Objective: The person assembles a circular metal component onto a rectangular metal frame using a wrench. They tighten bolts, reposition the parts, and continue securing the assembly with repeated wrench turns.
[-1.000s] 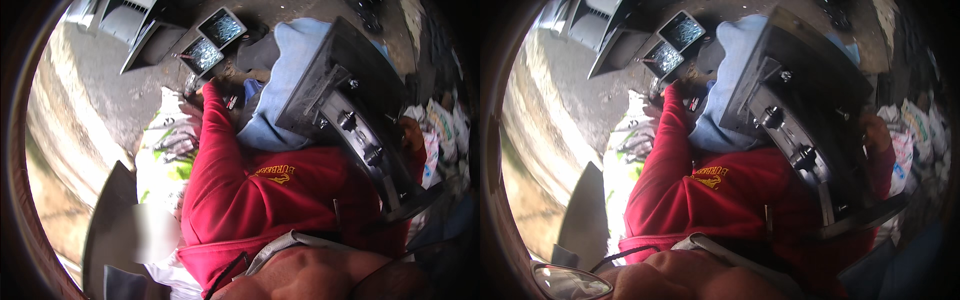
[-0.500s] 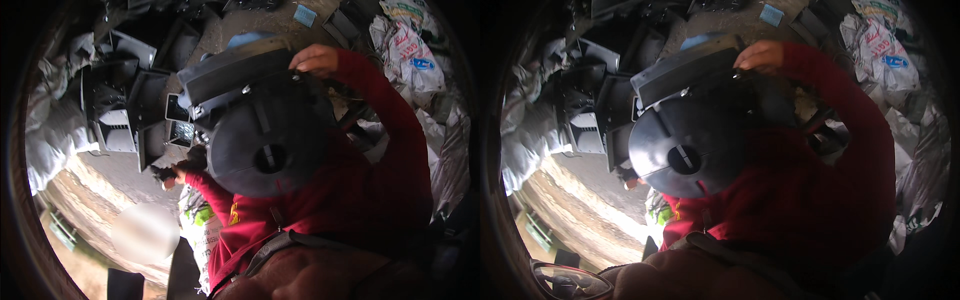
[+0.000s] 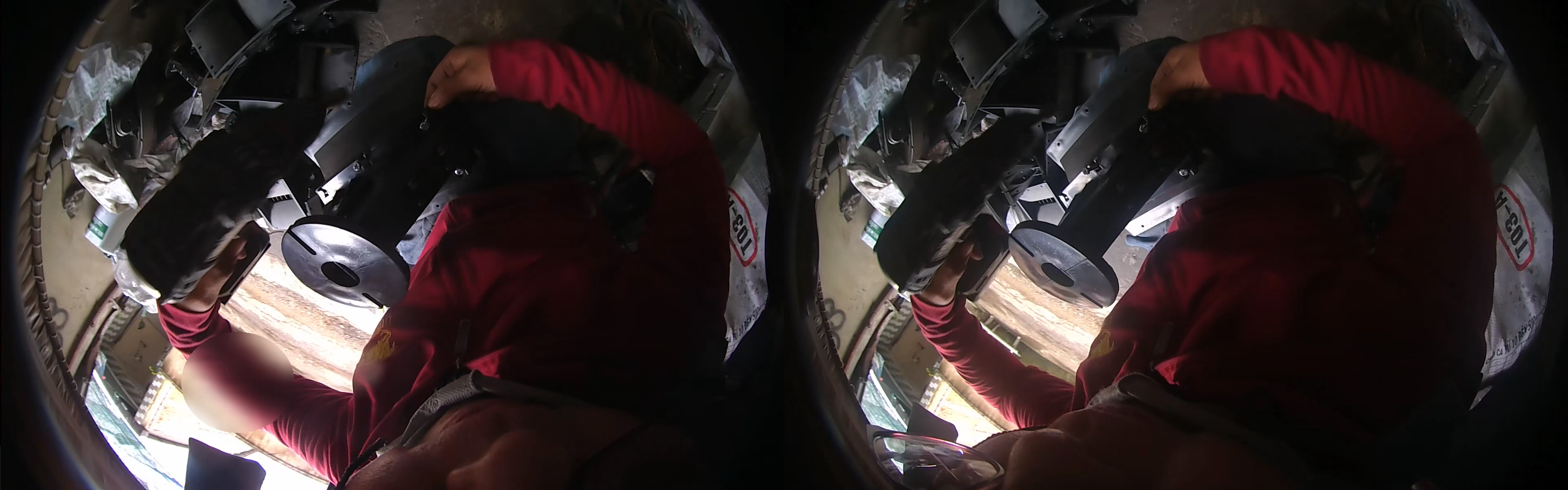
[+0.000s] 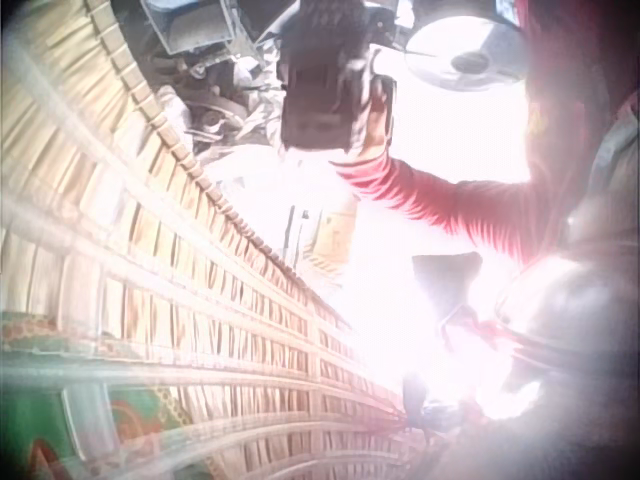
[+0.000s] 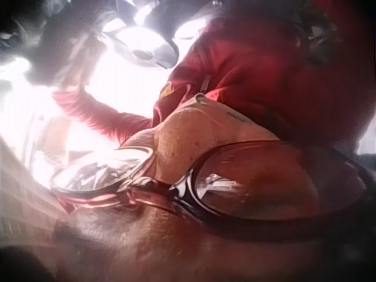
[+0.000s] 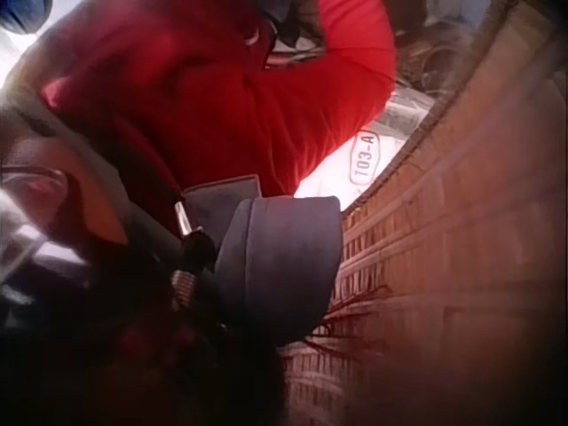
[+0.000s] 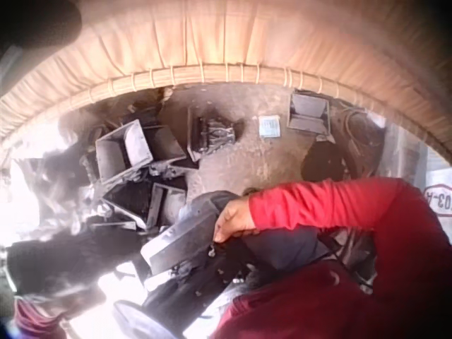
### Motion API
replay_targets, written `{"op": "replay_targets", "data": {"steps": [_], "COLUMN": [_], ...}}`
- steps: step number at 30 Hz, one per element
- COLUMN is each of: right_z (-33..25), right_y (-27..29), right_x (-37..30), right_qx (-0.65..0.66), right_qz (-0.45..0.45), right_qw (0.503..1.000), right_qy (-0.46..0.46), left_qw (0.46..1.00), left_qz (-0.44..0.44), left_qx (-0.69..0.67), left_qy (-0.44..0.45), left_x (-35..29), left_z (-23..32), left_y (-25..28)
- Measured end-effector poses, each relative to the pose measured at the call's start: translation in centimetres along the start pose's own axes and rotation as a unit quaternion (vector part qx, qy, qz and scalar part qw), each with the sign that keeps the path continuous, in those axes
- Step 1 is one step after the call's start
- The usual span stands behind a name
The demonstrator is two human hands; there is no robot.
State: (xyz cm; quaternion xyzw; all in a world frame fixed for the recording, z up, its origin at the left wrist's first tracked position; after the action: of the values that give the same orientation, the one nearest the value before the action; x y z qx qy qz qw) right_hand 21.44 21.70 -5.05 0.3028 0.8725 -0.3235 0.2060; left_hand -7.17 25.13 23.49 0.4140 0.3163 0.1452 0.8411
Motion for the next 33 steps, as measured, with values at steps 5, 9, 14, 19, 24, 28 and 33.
{"op": "replay_targets", "data": {"steps": [5,9,14,19,24,28,33], "right_z": [0.1,0.2,-0.4,0.6,-0.1,0.0,-0.5], "right_y": [0.3,1.0,0.2,0.4,0.5,0.4,0.3], "right_x": [0.2,-0.3,0.0,1.0,0.4,0.3,-0.4], "right_qx": [-0.035,-0.003,-0.048,-0.018,-0.045,-0.04,-0.053], "right_qz": [-0.016,-0.01,-0.017,-0.045,-0.019,-0.027,-0.017], "right_qw": [0.999,0.999,0.998,0.998,0.998,0.997,0.996], "right_qy": [-0.019,-0.047,-0.028,-0.032,-0.027,-0.054,-0.066], "left_qw": [0.982,0.964,0.96,0.954,0.952,0.956,0.959], "left_qz": [-0.146,-0.197,-0.219,-0.244,-0.26,-0.254,-0.231], "left_qx": [-0.044,-0.066,-0.08,-0.083,-0.082,-0.095,-0.068], "left_qy": [-0.113,-0.166,-0.152,-0.156,-0.14,-0.113,-0.152], "left_x": [7.9,11.3,11.3,12.0,12.3,12.6,13.7], "left_z": [4.5,4.5,6.2,6.7,6.8,7.5,9.2], "left_y": [-3.3,-4.5,-4.9,-5.2,-5.2,-4.8,-4.1]}}
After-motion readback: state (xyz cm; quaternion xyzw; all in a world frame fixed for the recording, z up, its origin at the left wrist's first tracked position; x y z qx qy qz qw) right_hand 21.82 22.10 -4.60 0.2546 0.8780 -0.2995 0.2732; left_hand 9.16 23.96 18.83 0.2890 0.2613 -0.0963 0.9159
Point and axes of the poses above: each hand's wrist, its own x-axis towards the middle knuckle, its own y-axis out of the back of the hand, z = x × y, the point moved 6 cm from there along x, towards the middle knuckle, and after that the axes turned 11 degrees about -y, right-handed, at the moved point
